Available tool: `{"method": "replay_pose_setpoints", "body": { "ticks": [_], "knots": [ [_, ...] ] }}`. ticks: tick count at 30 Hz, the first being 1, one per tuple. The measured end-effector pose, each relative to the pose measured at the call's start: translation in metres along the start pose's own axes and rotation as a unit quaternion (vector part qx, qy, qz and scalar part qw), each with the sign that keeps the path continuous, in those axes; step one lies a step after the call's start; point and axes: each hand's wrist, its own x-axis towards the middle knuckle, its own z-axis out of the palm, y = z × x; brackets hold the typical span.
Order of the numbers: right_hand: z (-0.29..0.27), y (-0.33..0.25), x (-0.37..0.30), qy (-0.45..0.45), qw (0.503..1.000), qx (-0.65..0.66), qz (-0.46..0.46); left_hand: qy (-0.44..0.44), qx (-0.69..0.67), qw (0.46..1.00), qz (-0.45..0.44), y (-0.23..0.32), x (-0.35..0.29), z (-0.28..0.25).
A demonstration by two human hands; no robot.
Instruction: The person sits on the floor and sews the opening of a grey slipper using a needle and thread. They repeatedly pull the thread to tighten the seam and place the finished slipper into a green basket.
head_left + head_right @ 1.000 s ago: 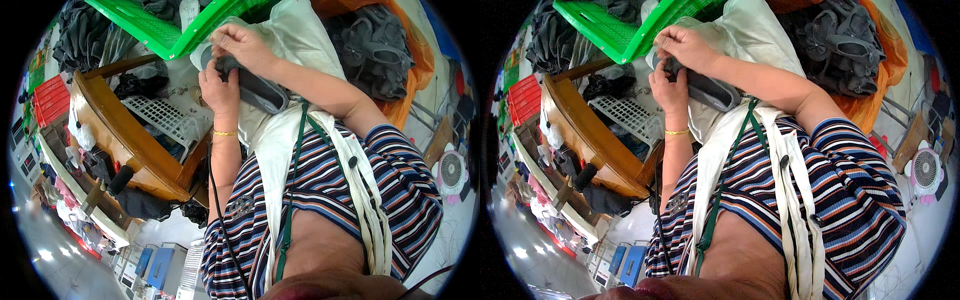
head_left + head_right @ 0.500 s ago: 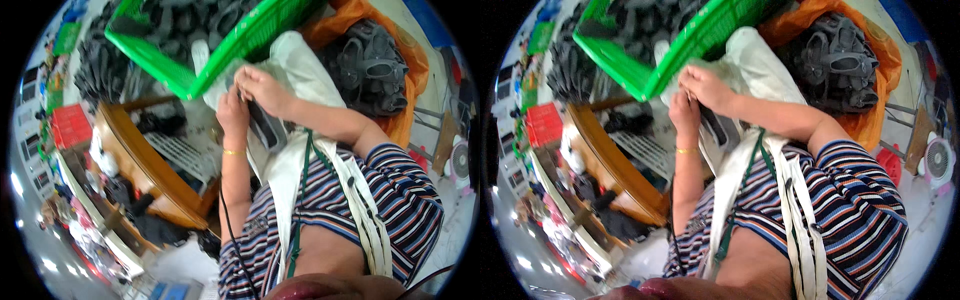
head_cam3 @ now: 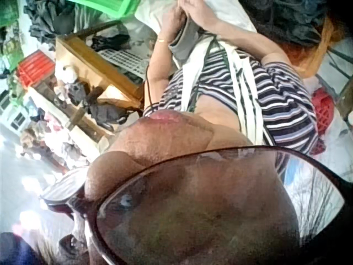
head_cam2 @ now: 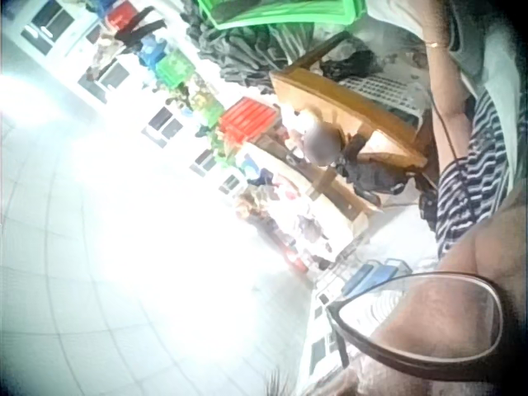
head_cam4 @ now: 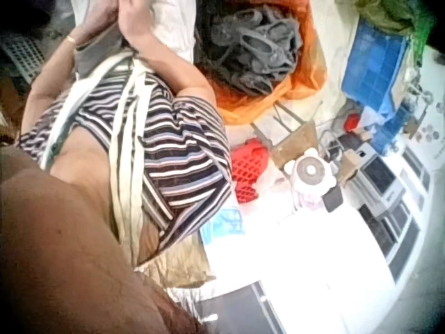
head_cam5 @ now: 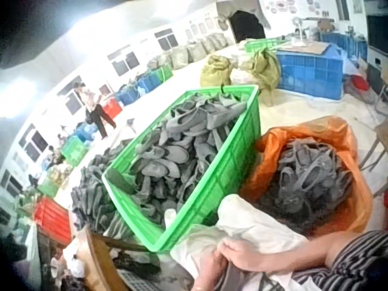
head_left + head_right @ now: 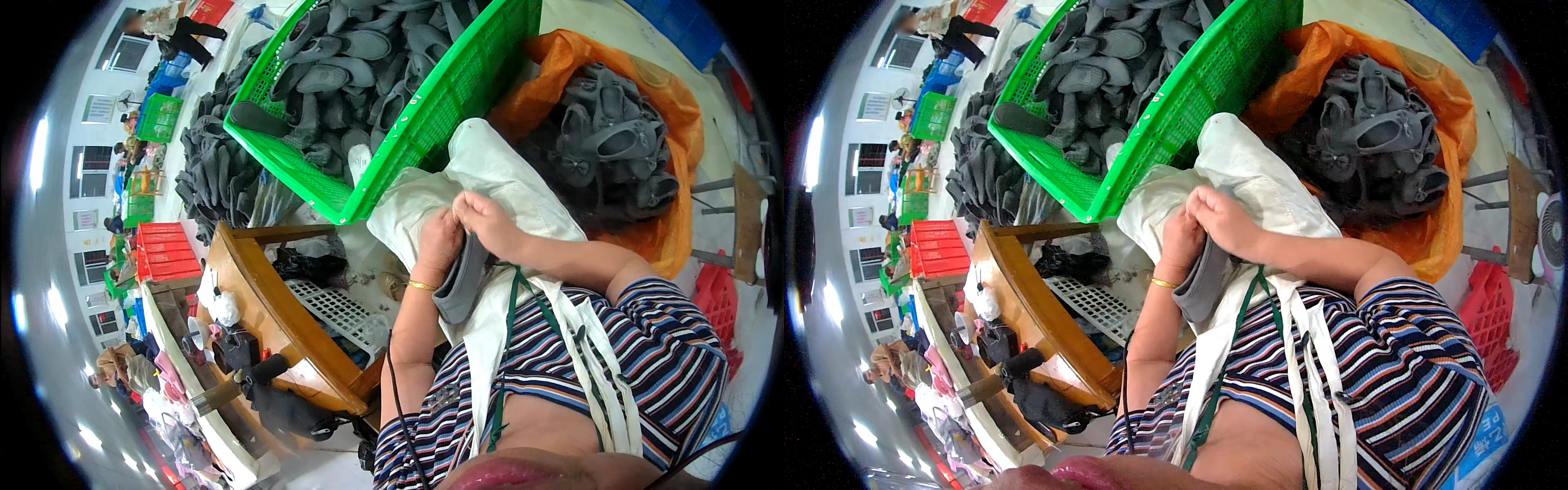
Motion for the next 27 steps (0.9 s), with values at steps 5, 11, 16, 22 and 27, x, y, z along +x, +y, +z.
{"method": "replay_pose_setpoints", "body": {
  "ticks": [5, 11, 16, 22, 27],
  "knots": [
    [-0.003, 0.016, -0.015, -0.080, 0.993, -0.089, -0.019, -0.092, 0.001, 0.991, -0.093, -0.009, -0.031, 0.018],
    [-0.022, 0.005, 0.010, -0.074, 0.916, -0.339, -0.203, -0.169, -0.147, 0.959, -0.171, -0.015, -0.017, -0.014],
    [-0.051, -0.036, 0.003, -0.057, 0.905, -0.385, -0.171, -0.031, -0.315, 0.904, -0.288, -0.016, -0.016, -0.029],
    [-0.038, -0.064, -0.027, -0.213, 0.961, -0.171, -0.040, -0.133, -0.174, 0.930, -0.295, 0.017, -0.003, -0.022],
    [-0.047, -0.045, -0.027, -0.276, 0.957, -0.078, 0.047, -0.180, -0.205, 0.907, -0.321, 0.007, -0.012, -0.017]
  ]
}}
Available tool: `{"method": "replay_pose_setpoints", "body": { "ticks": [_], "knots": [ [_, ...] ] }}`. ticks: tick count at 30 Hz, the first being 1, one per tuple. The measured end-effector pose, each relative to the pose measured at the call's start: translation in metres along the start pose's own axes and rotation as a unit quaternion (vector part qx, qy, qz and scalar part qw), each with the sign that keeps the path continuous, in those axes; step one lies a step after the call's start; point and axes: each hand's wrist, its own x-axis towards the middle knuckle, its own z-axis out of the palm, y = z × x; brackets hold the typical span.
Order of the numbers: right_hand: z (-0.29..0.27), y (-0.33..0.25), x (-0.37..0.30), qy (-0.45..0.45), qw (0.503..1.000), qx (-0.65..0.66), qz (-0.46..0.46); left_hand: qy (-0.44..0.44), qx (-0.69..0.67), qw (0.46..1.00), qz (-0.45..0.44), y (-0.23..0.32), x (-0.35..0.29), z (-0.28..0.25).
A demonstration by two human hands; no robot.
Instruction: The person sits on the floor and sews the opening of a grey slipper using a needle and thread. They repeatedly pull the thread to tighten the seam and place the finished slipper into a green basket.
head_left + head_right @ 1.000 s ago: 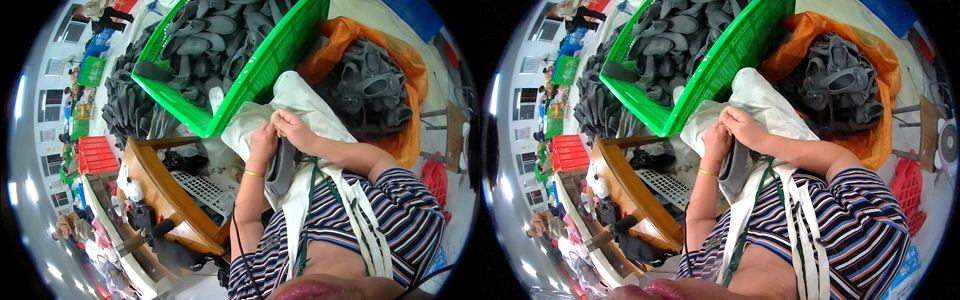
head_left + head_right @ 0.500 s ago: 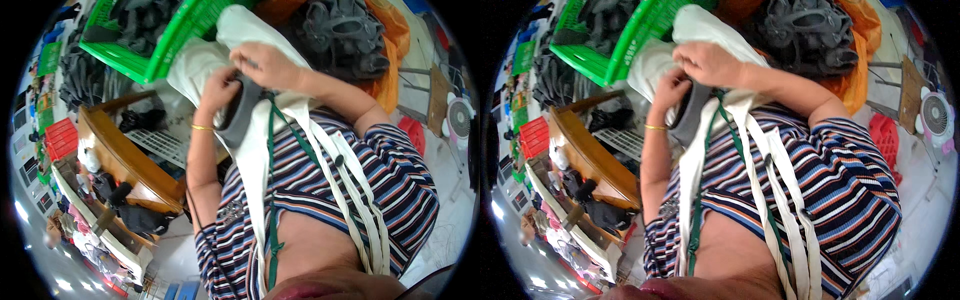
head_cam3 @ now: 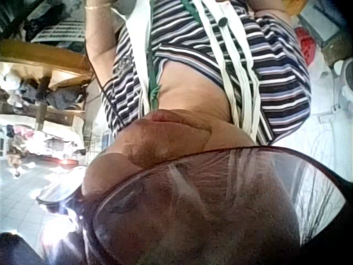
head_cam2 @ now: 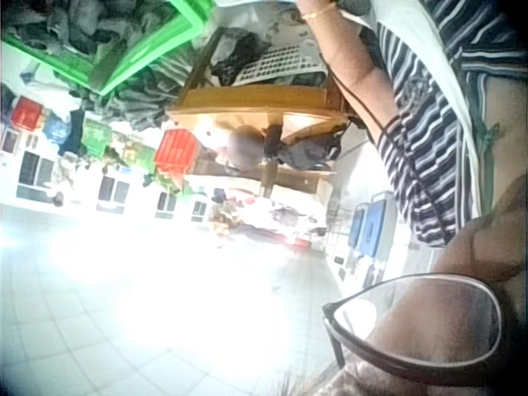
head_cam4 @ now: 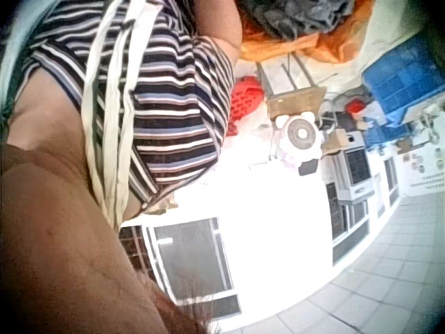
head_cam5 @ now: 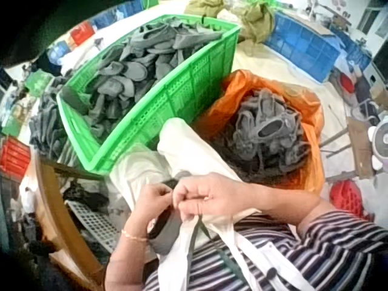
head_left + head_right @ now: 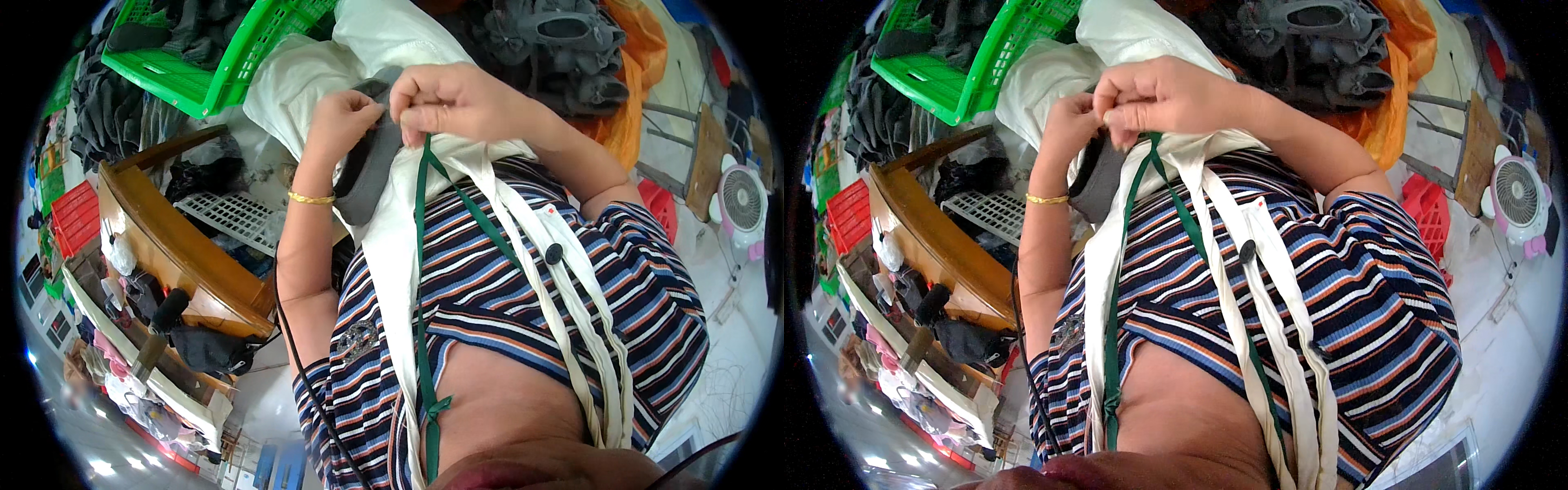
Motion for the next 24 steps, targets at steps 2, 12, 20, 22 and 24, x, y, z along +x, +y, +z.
{"method": "replay_pose_setpoints", "body": {
  "ticks": [2, 12, 20, 22, 24],
  "knots": [
    [-0.008, 0.018, 0.006, 0.048, 0.991, -0.122, 0.034, -0.011, -0.087, 0.995, -0.056, 0.002, -0.006, -0.004],
    [-0.010, 0.077, 0.041, 0.100, 0.807, -0.579, -0.055, 0.036, 0.002, 0.999, 0.037, 0.006, -0.017, -0.007],
    [-0.012, 0.086, 0.040, 0.091, 0.833, -0.543, -0.056, -0.004, -0.161, 0.987, 0.017, -0.024, -0.008, -0.004],
    [-0.007, 0.090, 0.039, 0.116, 0.862, -0.488, -0.069, 0.006, -0.219, 0.975, -0.025, -0.021, -0.010, 0.001],
    [0.000, 0.090, 0.041, 0.131, 0.871, -0.463, -0.095, 0.010, -0.255, 0.965, -0.054, -0.016, -0.012, 0.006]
  ]
}}
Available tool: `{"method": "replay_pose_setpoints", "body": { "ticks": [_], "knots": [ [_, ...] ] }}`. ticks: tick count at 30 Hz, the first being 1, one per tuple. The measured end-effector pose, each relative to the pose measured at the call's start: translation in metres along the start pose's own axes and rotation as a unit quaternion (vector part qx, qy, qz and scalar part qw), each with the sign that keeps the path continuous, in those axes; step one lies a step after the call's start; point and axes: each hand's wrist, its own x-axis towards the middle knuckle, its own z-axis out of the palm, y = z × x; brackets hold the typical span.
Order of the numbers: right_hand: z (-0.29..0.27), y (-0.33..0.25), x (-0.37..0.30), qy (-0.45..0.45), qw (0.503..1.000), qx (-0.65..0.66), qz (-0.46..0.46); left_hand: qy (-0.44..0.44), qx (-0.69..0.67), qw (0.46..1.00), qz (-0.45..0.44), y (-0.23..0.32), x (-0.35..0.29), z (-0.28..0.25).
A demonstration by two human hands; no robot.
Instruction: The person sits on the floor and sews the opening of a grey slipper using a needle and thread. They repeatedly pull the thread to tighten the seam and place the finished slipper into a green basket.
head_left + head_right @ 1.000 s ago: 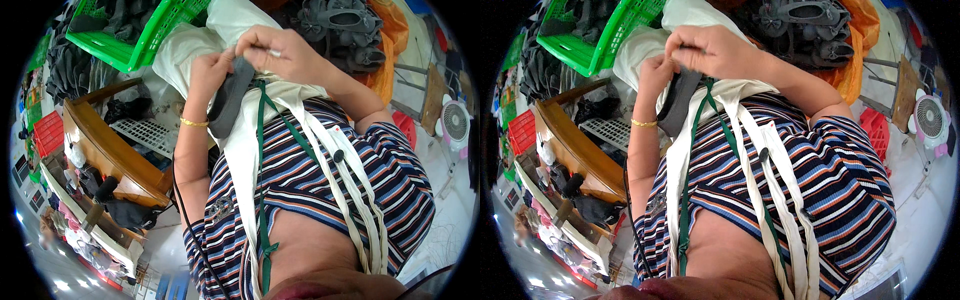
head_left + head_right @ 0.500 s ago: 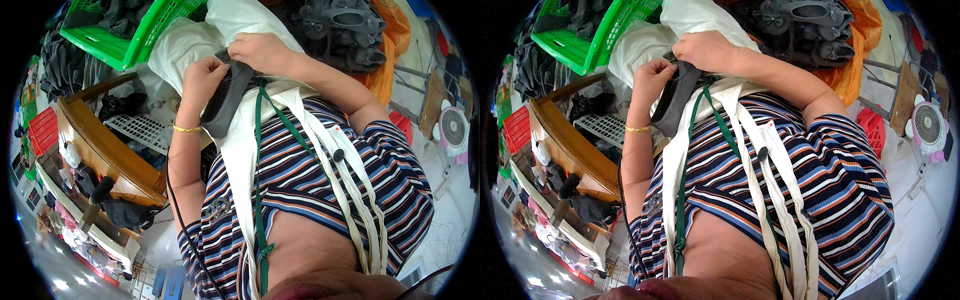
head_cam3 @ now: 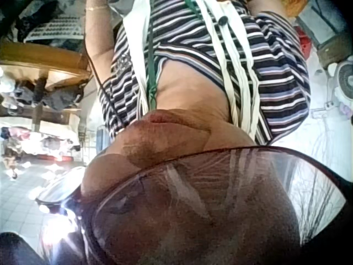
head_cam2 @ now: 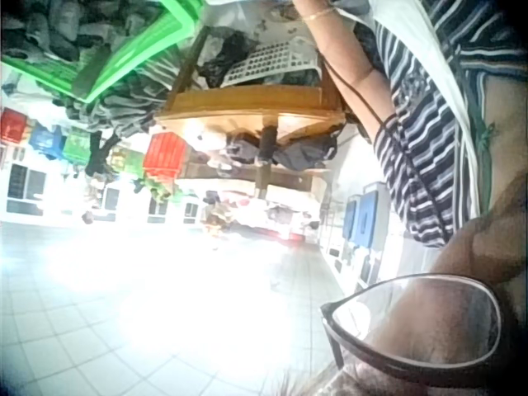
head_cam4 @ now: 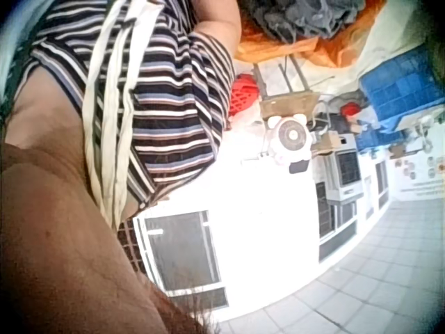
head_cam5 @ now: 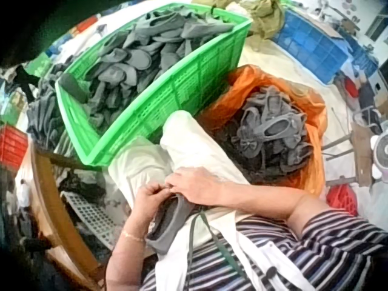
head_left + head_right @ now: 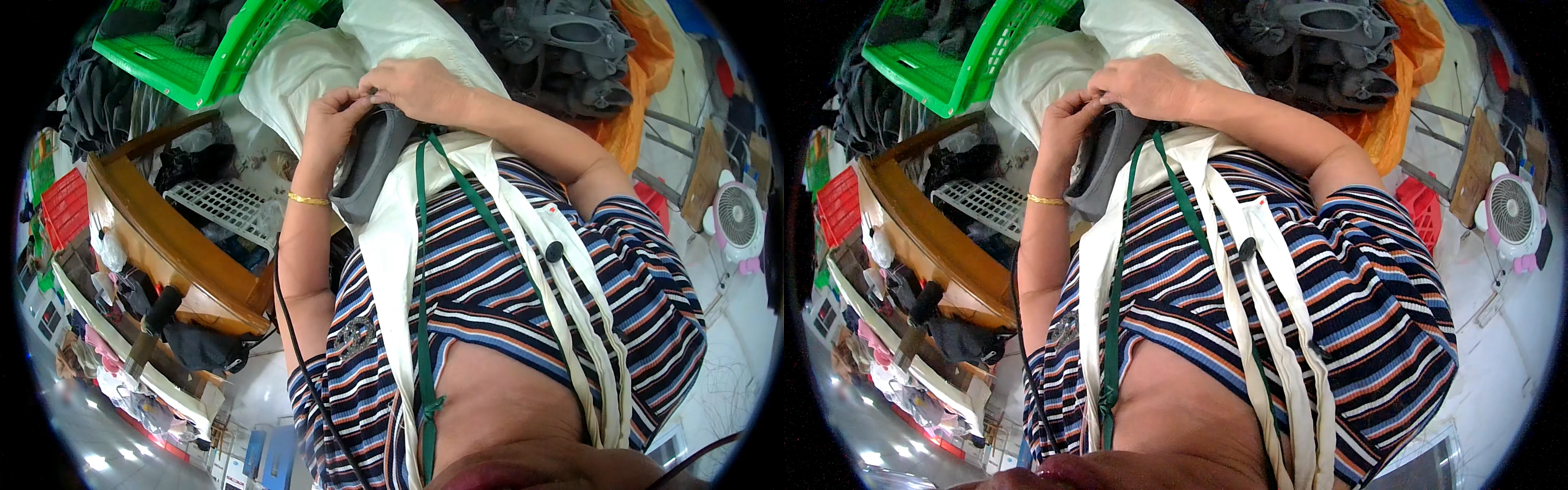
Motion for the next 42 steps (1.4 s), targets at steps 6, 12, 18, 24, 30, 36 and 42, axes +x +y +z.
{"method": "replay_pose_setpoints", "body": {
  "ticks": [6, 12, 18, 24, 30, 36, 42],
  "knots": [
    [-0.006, 0.007, 0.004, -0.003, 0.942, 0.308, 0.133, 0.012, -0.074, 0.997, -0.026, -0.001, -0.004, 0.000],
    [-0.039, 0.038, -0.016, 0.007, 0.962, 0.168, 0.217, -0.029, -0.159, 0.986, -0.042, -0.005, -0.004, -0.007],
    [-0.029, 0.036, -0.021, 0.034, 0.969, 0.170, 0.173, 0.039, 0.019, 0.999, 0.006, -0.001, 0.002, 0.006],
    [-0.039, 0.018, -0.021, 0.045, 0.957, 0.210, 0.194, 0.099, 0.110, 0.988, 0.044, -0.014, 0.018, 0.014],
    [-0.096, -0.054, -0.016, 0.029, 0.961, 0.273, -0.028, 0.147, 0.217, 0.958, 0.119, -0.017, 0.019, 0.014],
    [-0.093, -0.073, -0.018, -0.101, 0.898, 0.426, 0.042, 0.066, 0.195, 0.978, 0.020, 0.026, 0.011, -0.001],
    [-0.079, -0.076, -0.015, -0.226, 0.894, 0.385, 0.043, -0.063, -0.016, 0.997, -0.040, 0.021, 0.005, 0.010]
  ]
}}
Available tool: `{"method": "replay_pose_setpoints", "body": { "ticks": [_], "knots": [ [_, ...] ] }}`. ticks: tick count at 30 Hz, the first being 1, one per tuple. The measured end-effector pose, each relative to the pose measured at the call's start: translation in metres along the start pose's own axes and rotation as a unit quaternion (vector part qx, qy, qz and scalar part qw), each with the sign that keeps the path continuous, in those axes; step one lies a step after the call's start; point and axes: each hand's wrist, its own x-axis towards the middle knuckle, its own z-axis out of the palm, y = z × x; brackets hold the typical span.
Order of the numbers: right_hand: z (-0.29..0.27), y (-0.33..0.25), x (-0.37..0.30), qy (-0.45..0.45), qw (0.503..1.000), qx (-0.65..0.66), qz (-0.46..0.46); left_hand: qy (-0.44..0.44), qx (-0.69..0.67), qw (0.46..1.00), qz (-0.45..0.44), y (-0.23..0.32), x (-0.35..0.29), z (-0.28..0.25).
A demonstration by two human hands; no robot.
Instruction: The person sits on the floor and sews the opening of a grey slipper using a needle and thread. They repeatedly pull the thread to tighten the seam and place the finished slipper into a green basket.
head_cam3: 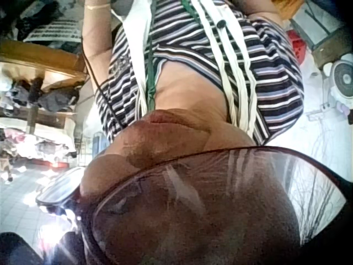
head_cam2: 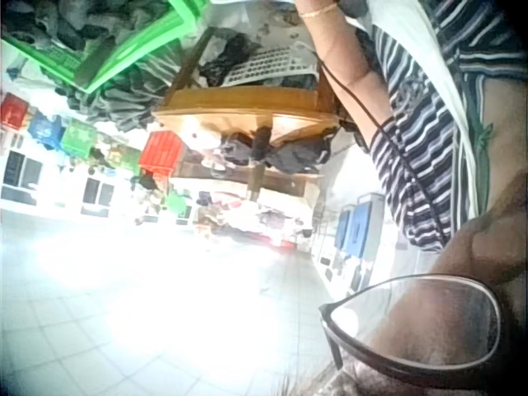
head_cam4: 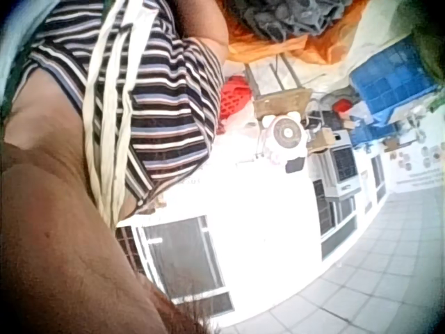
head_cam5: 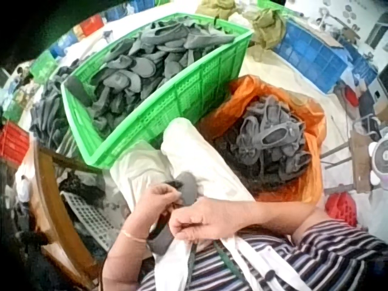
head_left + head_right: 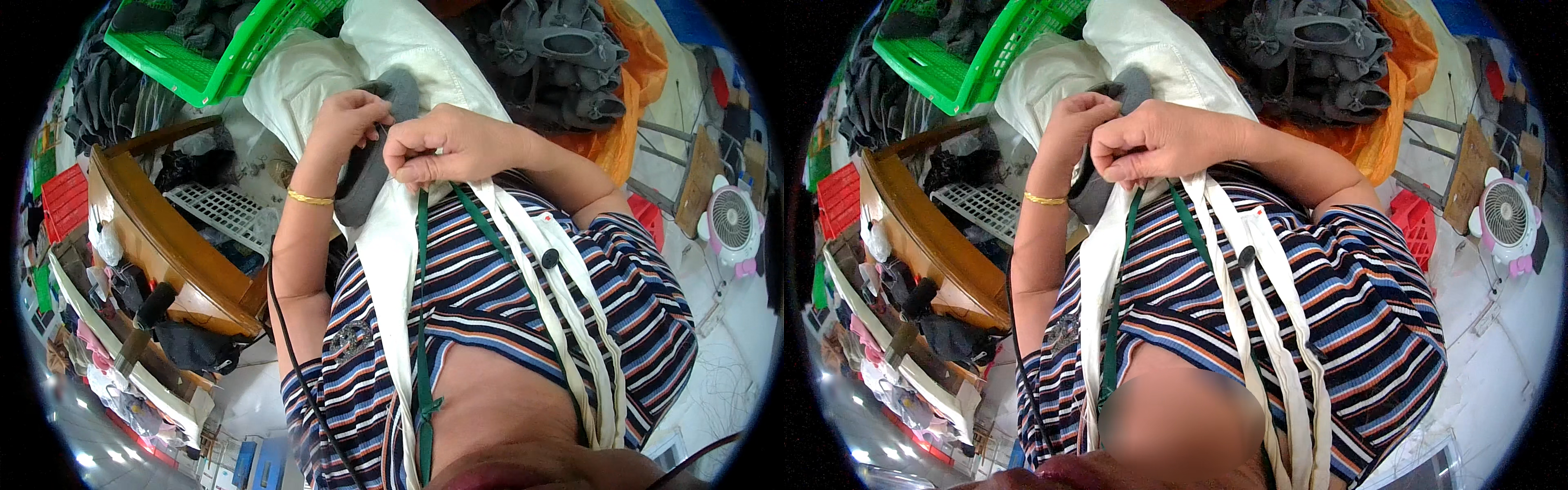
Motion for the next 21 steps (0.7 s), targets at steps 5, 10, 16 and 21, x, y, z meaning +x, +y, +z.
{"method": "replay_pose_setpoints", "body": {
  "ticks": [5, 10, 16, 21],
  "knots": [
    [-0.023, 0.051, 0.012, 0.158, 0.968, -0.195, -0.005, -0.072, -0.224, 0.970, -0.054, -0.005, -0.003, -0.022],
    [-0.022, 0.085, 0.033, 0.223, 0.910, -0.349, -0.003, 0.070, 0.091, 0.990, 0.078, -0.006, -0.013, -0.005],
    [-0.022, 0.098, 0.041, 0.215, 0.866, -0.452, 0.001, 0.086, 0.191, 0.966, 0.152, -0.006, -0.011, -0.006],
    [-0.021, 0.098, 0.041, 0.213, 0.905, -0.369, 0.014, 0.049, 0.044, 0.996, 0.067, -0.016, -0.001, -0.017]
  ]
}}
